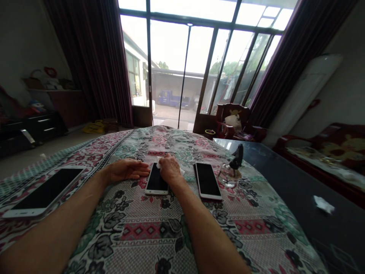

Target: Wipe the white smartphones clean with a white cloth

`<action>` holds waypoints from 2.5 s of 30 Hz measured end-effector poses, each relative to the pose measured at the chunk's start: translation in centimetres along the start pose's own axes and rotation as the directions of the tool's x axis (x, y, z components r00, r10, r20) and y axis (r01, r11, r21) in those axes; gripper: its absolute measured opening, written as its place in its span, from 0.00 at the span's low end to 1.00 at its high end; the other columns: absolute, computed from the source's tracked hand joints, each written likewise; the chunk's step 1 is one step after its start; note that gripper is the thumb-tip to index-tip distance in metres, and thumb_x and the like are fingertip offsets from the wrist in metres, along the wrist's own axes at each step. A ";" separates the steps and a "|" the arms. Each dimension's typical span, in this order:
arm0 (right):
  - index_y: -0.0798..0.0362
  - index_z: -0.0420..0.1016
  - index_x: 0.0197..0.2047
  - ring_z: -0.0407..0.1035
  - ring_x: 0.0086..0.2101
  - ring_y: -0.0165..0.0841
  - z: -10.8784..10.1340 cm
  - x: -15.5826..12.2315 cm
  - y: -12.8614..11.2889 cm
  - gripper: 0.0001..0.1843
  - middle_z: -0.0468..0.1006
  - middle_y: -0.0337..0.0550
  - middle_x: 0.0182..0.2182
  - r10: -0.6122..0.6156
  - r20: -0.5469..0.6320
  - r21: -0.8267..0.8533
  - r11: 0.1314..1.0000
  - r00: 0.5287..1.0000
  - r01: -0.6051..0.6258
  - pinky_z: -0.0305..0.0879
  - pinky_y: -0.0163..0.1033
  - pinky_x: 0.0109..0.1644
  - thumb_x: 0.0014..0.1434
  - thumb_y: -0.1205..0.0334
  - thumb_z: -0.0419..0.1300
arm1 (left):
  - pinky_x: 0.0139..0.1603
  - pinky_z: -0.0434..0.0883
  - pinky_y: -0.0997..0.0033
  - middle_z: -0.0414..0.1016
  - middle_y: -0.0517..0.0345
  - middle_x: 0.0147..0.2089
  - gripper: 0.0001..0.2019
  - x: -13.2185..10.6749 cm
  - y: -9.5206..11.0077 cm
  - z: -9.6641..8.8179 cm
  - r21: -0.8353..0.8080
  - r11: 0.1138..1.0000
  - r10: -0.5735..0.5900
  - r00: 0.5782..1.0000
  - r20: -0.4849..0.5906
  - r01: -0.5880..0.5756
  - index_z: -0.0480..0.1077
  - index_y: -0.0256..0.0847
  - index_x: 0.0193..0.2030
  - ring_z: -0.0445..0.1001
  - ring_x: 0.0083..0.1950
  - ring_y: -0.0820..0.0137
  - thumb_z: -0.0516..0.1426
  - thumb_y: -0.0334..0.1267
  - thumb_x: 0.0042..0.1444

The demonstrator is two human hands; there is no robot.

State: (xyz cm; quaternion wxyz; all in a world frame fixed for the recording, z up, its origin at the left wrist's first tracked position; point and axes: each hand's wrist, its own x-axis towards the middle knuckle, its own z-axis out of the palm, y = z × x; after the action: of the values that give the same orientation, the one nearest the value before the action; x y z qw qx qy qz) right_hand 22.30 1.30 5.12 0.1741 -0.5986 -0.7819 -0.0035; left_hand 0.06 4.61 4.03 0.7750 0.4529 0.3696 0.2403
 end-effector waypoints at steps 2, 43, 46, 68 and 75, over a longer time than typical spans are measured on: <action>0.52 0.79 0.38 0.66 0.42 0.34 0.6 0.0 -0.6 0.14 0.75 0.47 0.43 -0.111 -0.006 0.022 0.994 0.994 0.111 0.58 0.35 0.44 0.61 0.71 0.51 | 0.41 0.75 0.73 0.79 0.45 0.48 0.14 -0.1 0.1 0.2 -0.001 1.000 -0.001 1.000 -0.012 0.001 0.73 0.33 0.48 0.78 0.49 0.64 0.57 0.38 0.59; 0.52 0.79 0.48 0.72 0.46 0.35 0.3 1.1 1.0 0.19 0.80 0.47 0.45 0.227 0.026 0.198 0.953 0.973 -0.228 0.64 0.33 0.48 0.56 0.71 0.55 | 0.61 0.60 0.58 0.76 0.49 0.49 0.23 2.2 -0.1 3.9 0.807 0.540 0.536 0.837 -0.109 -0.240 0.74 0.43 0.46 0.64 0.60 0.48 0.67 0.36 0.39; 0.52 0.80 0.47 0.73 0.44 0.35 0.1 1.1 1.1 0.17 0.81 0.46 0.42 0.263 0.062 0.275 0.923 0.963 -0.270 0.64 0.33 0.47 0.56 0.68 0.56 | 0.56 0.64 0.56 0.76 0.48 0.40 0.23 2.1 0.2 3.5 0.840 0.540 0.514 0.811 -0.279 -0.053 0.74 0.40 0.43 0.68 0.56 0.45 0.68 0.40 0.37; 0.51 0.80 0.46 0.71 0.49 0.33 -0.8 0.9 1.9 0.19 0.79 0.43 0.48 0.217 0.050 0.275 0.935 0.975 -0.222 0.62 0.32 0.52 0.55 0.74 0.55 | 0.67 0.42 0.42 0.51 0.34 0.69 0.57 4.2 -3.4 8.9 0.849 0.514 0.542 0.814 -0.210 -0.123 0.46 0.36 0.69 0.29 0.71 0.33 0.69 0.49 0.35; 0.54 0.82 0.36 0.74 0.39 0.38 -3.2 0.3 2.1 0.11 0.81 0.50 0.36 0.320 0.192 0.100 0.934 0.928 -0.343 0.65 0.34 0.39 0.49 0.71 0.61 | 0.66 0.46 0.44 0.63 0.38 0.62 0.51 3.4 -1.6 7.1 0.796 0.589 0.439 0.882 -0.172 -0.139 0.60 0.41 0.63 0.42 0.68 0.31 0.70 0.37 0.26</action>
State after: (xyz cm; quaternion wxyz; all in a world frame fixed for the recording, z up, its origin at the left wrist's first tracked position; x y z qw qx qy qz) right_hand 25.10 1.47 7.81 0.1428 -0.7076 -0.6797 0.1296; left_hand 7.81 2.57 3.62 0.3804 0.7408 0.4873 0.2629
